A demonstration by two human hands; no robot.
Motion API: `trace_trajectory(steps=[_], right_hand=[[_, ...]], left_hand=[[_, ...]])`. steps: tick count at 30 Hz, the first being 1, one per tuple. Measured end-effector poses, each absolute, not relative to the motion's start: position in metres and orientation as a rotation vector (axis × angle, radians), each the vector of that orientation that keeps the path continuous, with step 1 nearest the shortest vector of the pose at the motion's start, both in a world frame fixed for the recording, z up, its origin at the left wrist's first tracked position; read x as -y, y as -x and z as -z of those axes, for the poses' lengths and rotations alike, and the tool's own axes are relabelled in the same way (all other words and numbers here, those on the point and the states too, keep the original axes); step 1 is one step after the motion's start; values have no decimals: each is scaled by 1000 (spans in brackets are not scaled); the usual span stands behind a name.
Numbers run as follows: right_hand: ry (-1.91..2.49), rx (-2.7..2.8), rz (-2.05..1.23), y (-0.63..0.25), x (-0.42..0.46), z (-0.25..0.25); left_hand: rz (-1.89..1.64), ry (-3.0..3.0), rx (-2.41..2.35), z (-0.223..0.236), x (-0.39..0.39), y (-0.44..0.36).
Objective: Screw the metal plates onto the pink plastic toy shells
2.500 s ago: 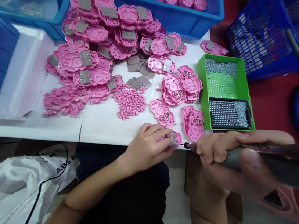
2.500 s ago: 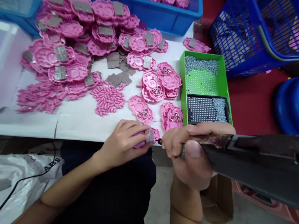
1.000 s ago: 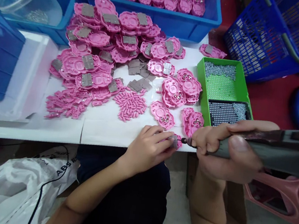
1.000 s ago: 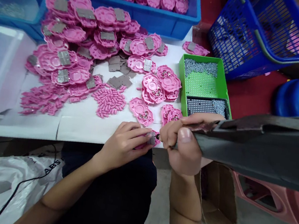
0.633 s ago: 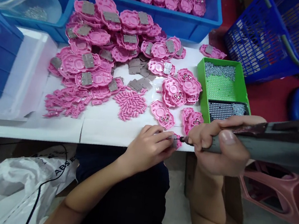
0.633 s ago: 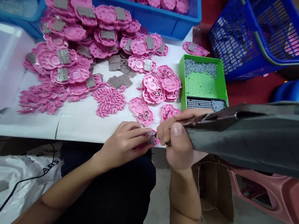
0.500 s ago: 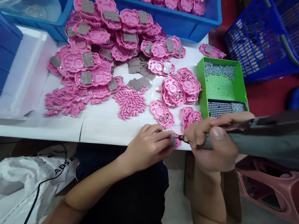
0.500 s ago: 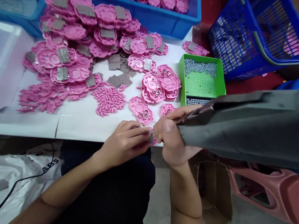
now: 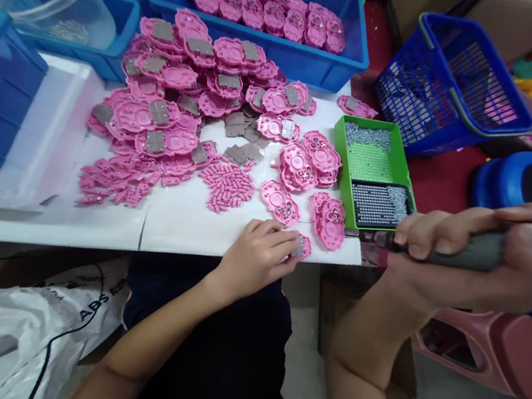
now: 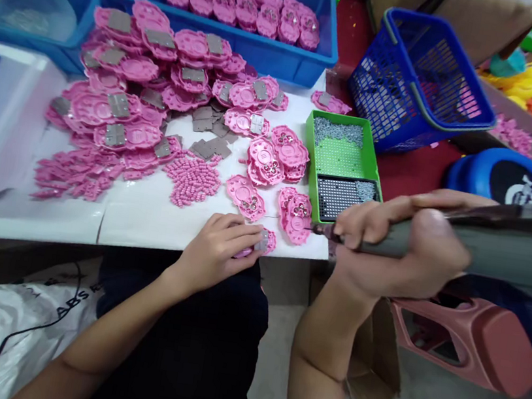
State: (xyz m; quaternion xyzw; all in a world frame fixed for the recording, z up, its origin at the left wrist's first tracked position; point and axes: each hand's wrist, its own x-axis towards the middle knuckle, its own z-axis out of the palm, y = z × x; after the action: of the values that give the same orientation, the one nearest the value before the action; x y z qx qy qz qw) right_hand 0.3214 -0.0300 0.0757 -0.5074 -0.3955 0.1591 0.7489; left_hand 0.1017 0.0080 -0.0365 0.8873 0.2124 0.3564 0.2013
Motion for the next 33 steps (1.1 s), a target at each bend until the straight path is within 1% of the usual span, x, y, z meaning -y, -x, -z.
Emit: trace_trajectory(steps=[2, 6, 9, 12, 15, 21, 26, 33], right_hand=[[1028, 792, -206, -342, 25, -77], [1070, 648, -91, -364, 1, -68], [1104, 716, -9, -368, -12, -58], [1116, 820, -34, -369, -15, -51], [1140, 788, -88, -373, -17, -46], [1189, 853, -29, -379, -27, -38], [1179, 665, -10, -371, -33, -43], [1137, 635, -35, -368, -34, -46]], left_hand=[[-987, -2500, -581, 35, -9, -101], [-1011, -2561, -547, 34, -10, -100], [-1031, -2594, -535, 35, -9, -100], [-1029, -2607, -534, 35, -9, -99], [-1007, -2616, -531, 34, -10, -98], [-973, -2616, -511, 35, -12, -96], [-967, -2614, -510, 35, -11, -96], [-980, -2609, -511, 35, -11, -97]])
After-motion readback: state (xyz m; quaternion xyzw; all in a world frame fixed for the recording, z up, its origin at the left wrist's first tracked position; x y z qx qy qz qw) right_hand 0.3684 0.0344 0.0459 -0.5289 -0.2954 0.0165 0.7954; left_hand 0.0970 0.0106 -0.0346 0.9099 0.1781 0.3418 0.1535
